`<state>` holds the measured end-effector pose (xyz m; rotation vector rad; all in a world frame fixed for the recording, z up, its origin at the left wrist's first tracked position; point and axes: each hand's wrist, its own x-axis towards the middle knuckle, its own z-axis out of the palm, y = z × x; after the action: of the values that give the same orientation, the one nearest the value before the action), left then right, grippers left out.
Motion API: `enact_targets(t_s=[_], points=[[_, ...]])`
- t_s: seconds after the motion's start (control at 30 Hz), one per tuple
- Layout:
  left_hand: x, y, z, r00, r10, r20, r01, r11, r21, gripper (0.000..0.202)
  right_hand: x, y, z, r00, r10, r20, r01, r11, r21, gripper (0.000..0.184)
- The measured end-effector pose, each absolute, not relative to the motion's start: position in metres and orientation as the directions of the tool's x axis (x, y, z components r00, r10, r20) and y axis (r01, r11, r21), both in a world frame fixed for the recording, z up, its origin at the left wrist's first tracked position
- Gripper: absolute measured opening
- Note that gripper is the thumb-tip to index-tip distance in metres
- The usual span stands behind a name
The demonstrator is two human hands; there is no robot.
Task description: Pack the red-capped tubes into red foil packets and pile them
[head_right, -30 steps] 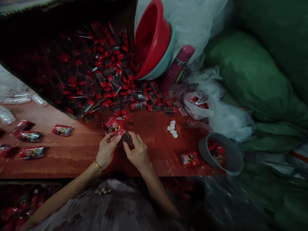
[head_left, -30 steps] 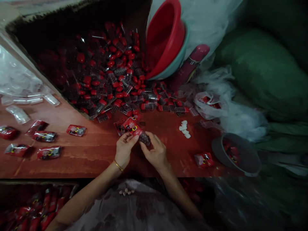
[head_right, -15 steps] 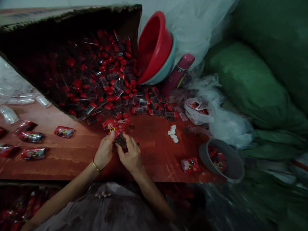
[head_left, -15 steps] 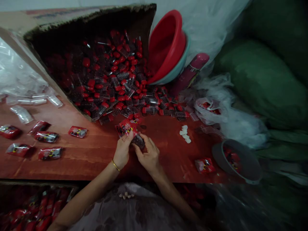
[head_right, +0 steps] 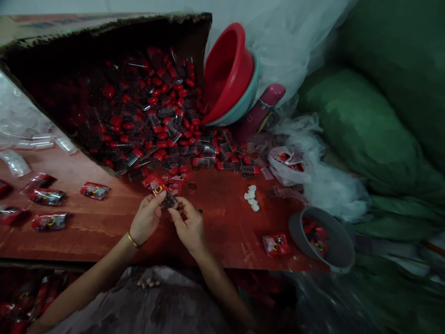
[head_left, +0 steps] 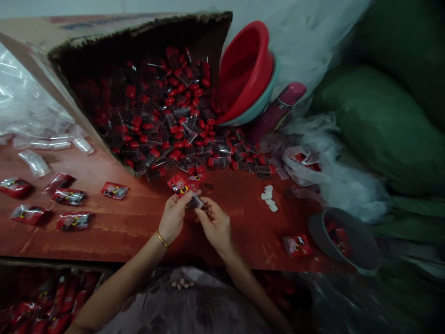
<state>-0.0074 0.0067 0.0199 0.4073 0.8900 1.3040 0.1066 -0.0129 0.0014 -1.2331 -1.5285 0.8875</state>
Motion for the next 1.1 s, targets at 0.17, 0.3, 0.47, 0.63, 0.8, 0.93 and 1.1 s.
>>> enact_targets(t_s=[0.17, 0.3, 0.47, 0.63, 0.8, 0.93, 1.1], points=[[-0.009, 0.002, 0.011, -0.013, 0.949, -0.314, -0.663, 0.227, 0.714, 0.028, 0.096, -0.001, -0.006, 0.010, 0.988, 0.155, 0.120, 0.153, -0.981, 0.016], [-0.025, 0.001, 0.002, 0.044, 0.919, -0.391, -0.707, 0.305, 0.638, 0.026, 0.081, 0.017, -0.012, -0.024, 0.989, 0.143, 0.213, 0.145, -0.966, 0.023], [-0.078, 0.005, -0.005, 0.024, 0.846, -0.533, -0.729, 0.380, 0.570, 0.011, 0.095, 0.073, -0.006, -0.196, 0.921, 0.336, 0.711, 0.369, -0.599, 0.033], [-0.136, 0.010, -0.003, -0.405, 0.702, -0.586, -0.839, -0.030, 0.543, 0.022, 0.143, 0.134, -0.024, -0.142, 0.964, 0.225, 0.953, 0.194, -0.232, 0.043], [-0.125, 0.006, -0.002, -0.387, 0.832, -0.397, -0.718, -0.002, 0.696, 0.062, 0.170, 0.106, -0.045, -0.290, 0.943, 0.165, 0.912, 0.325, -0.250, 0.044], [-0.073, 0.016, -0.009, -0.157, 0.987, -0.029, 0.153, 0.053, 0.987, 0.043, 0.177, 0.060, -0.045, -0.335, 0.935, 0.115, 0.879, 0.354, -0.320, 0.049], [-0.037, 0.042, -0.029, 0.224, 0.953, 0.203, 0.815, -0.298, 0.498, 0.031, 0.174, 0.025, -0.043, -0.260, 0.949, 0.180, 0.886, 0.309, -0.346, 0.049]])
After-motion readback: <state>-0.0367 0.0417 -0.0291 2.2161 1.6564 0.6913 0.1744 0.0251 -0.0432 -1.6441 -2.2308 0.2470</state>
